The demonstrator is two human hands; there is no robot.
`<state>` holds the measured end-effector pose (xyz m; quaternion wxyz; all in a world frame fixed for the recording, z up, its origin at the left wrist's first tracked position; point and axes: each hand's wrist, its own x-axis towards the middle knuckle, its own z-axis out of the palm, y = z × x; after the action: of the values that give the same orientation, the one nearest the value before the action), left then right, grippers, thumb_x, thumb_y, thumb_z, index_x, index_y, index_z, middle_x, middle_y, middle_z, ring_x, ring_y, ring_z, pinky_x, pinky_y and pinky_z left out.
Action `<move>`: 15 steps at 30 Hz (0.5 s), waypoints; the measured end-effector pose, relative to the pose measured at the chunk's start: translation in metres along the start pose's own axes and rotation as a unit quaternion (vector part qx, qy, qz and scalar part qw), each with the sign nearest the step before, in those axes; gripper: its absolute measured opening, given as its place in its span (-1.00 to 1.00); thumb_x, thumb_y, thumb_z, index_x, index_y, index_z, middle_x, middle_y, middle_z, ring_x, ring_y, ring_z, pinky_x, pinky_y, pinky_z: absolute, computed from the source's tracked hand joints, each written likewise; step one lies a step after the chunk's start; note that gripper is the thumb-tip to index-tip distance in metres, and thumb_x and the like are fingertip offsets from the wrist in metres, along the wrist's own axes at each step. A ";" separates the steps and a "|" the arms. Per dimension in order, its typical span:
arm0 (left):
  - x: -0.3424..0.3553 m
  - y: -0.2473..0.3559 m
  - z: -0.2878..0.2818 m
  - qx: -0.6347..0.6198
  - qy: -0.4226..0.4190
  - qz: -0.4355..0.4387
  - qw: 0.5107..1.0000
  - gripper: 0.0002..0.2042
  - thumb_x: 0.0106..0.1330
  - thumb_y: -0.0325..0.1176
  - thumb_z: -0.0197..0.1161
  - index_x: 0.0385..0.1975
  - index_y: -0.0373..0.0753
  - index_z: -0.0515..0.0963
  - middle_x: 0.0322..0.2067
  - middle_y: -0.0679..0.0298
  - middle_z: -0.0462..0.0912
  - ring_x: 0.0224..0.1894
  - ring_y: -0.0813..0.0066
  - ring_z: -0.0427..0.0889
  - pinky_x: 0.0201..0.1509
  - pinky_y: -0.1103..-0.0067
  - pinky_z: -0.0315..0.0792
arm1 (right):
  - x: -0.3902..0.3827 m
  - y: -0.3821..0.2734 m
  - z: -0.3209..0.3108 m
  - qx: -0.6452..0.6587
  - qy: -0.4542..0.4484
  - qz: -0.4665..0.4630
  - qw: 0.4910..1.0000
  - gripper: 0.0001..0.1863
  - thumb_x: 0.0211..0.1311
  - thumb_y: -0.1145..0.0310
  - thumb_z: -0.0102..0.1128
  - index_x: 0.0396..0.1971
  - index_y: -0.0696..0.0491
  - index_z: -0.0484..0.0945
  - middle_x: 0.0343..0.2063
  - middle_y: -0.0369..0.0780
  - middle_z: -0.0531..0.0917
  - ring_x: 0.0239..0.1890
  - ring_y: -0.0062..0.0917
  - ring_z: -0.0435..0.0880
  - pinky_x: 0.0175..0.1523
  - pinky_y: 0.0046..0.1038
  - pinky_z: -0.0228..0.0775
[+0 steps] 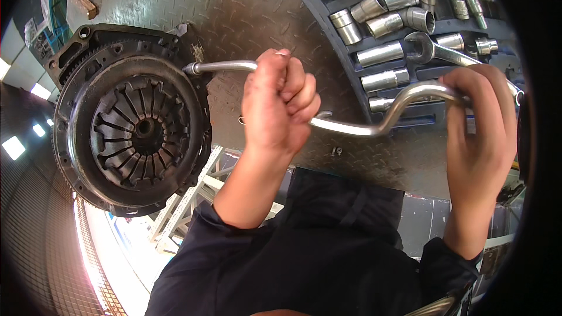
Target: Loosening or tightening bolts on a clutch and flywheel assembly using a speed handle and socket.
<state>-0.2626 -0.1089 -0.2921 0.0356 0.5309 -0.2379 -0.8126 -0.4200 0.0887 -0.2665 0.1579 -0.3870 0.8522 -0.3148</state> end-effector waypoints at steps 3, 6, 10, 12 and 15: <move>0.015 -0.014 -0.001 0.041 0.054 0.106 0.992 -0.70 0.36 -0.21 0.12 -0.61 -0.15 0.32 -0.59 0.33 0.33 -0.45 0.47 0.34 -0.31 0.52 0.30 | -0.001 -0.013 -0.014 0.022 -0.182 0.053 0.982 -0.68 -0.03 0.66 0.31 -0.19 0.24 0.55 -0.37 -0.10 0.51 -0.30 -0.28 0.52 -0.20 -0.33 0.34; 0.003 -0.013 0.005 -0.047 0.114 0.109 0.986 -0.77 0.31 -0.20 0.18 -0.52 -0.17 0.42 -0.48 0.29 0.47 -0.27 0.35 0.47 -0.02 0.38 0.37 | -0.003 -0.016 -0.016 0.079 -0.201 0.064 0.974 -0.69 -0.02 0.63 0.30 -0.20 0.26 0.54 -0.43 -0.11 0.47 -0.35 -0.28 0.47 -0.25 -0.32 0.28; -0.020 0.014 0.005 -0.190 0.092 0.075 0.975 -0.87 0.28 -0.32 0.12 -0.41 -0.23 0.38 -0.39 0.27 0.45 -0.11 0.31 0.48 0.34 0.18 0.20 | -0.010 -0.015 -0.012 0.114 -0.159 0.052 0.979 -0.71 -0.05 0.63 0.33 -0.24 0.25 0.58 -0.47 -0.15 0.48 -0.39 -0.33 0.44 -0.28 -0.36 0.27; -0.012 0.018 0.000 -0.201 0.132 0.054 0.969 -0.82 0.29 -0.34 0.10 -0.53 -0.18 0.31 -0.49 0.33 0.39 -0.30 0.38 0.44 0.15 0.37 0.34 | -0.017 -0.019 -0.011 0.127 -0.133 0.008 0.983 -0.67 -0.09 0.63 0.36 -0.22 0.24 0.59 -0.46 -0.15 0.50 -0.40 -0.34 0.45 -0.31 -0.36 0.27; 0.008 0.021 -0.009 -0.406 0.081 0.055 0.909 -0.53 0.36 -0.42 -0.01 -0.79 -0.06 -0.04 -0.82 0.37 0.01 -0.72 0.50 0.07 0.01 0.42 0.38 | -0.023 -0.021 -0.012 0.104 -0.121 0.001 0.987 -0.64 -0.10 0.65 0.35 -0.19 0.24 0.58 -0.42 -0.13 0.50 -0.38 -0.31 0.47 -0.31 -0.33 0.30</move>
<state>-0.2626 -0.1333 -0.2930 0.3119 0.5206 0.0870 -0.7900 -0.3992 0.1010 -0.2435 0.2989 -0.4031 0.7899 -0.3524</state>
